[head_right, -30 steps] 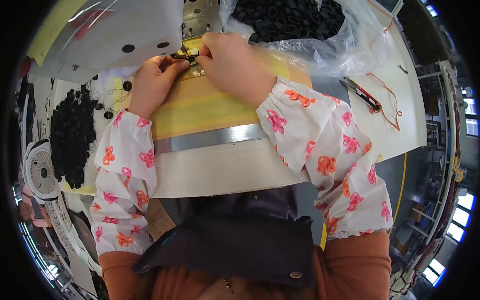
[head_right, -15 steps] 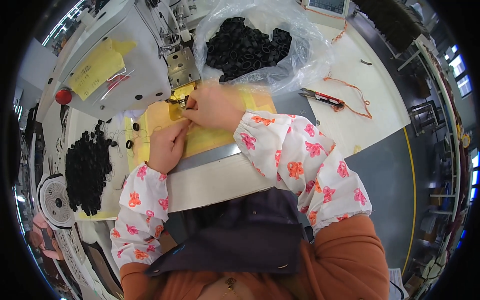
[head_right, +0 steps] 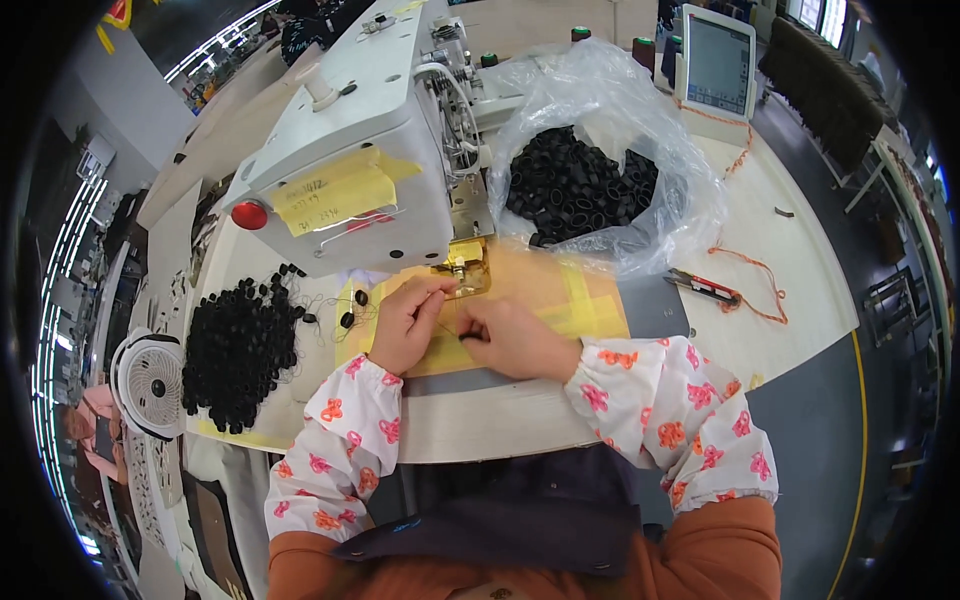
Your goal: The recorder is assembling small black components and metal rings onto a yellow strap at a workstation.
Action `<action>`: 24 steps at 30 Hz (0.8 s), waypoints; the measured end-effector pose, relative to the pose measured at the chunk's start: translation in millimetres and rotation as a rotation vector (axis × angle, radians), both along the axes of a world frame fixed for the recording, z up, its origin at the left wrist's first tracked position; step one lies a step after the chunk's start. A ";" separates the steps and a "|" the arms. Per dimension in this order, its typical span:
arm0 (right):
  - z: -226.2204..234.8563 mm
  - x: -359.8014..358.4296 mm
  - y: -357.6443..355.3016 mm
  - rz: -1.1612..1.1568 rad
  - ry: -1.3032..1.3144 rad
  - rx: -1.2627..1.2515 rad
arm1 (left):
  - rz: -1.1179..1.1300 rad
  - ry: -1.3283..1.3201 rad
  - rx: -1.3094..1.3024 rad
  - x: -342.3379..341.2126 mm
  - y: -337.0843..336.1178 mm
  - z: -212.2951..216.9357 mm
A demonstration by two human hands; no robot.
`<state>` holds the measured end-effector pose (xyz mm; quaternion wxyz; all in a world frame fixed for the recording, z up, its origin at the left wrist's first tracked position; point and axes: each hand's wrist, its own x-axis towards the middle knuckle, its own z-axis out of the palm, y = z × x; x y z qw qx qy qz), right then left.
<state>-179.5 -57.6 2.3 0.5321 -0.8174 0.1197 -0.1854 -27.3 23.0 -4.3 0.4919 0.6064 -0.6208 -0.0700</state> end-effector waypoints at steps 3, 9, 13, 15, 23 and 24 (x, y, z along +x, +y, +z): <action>18.6 -10.7 13.9 0.140 0.026 -0.038 | -0.103 0.052 0.090 4.1 -1.2 1.8; 11.2 23.0 -38.6 0.041 0.167 0.330 | 0.106 -0.011 0.318 25.4 5.4 -3.2; 14.6 38.9 -44.7 0.057 0.230 0.298 | 0.093 -0.005 0.417 23.8 2.6 5.2; 19.4 39.1 -47.2 0.059 0.267 0.331 | 0.097 0.006 0.415 22.8 1.5 4.9; -16.4 36.8 -45.7 -0.182 -0.241 -0.458 | 0.221 0.038 0.514 16.9 -13.8 11.0; -14.6 37.8 -45.8 -0.210 -0.237 -0.458 | 0.222 0.040 0.519 18.4 -15.1 7.7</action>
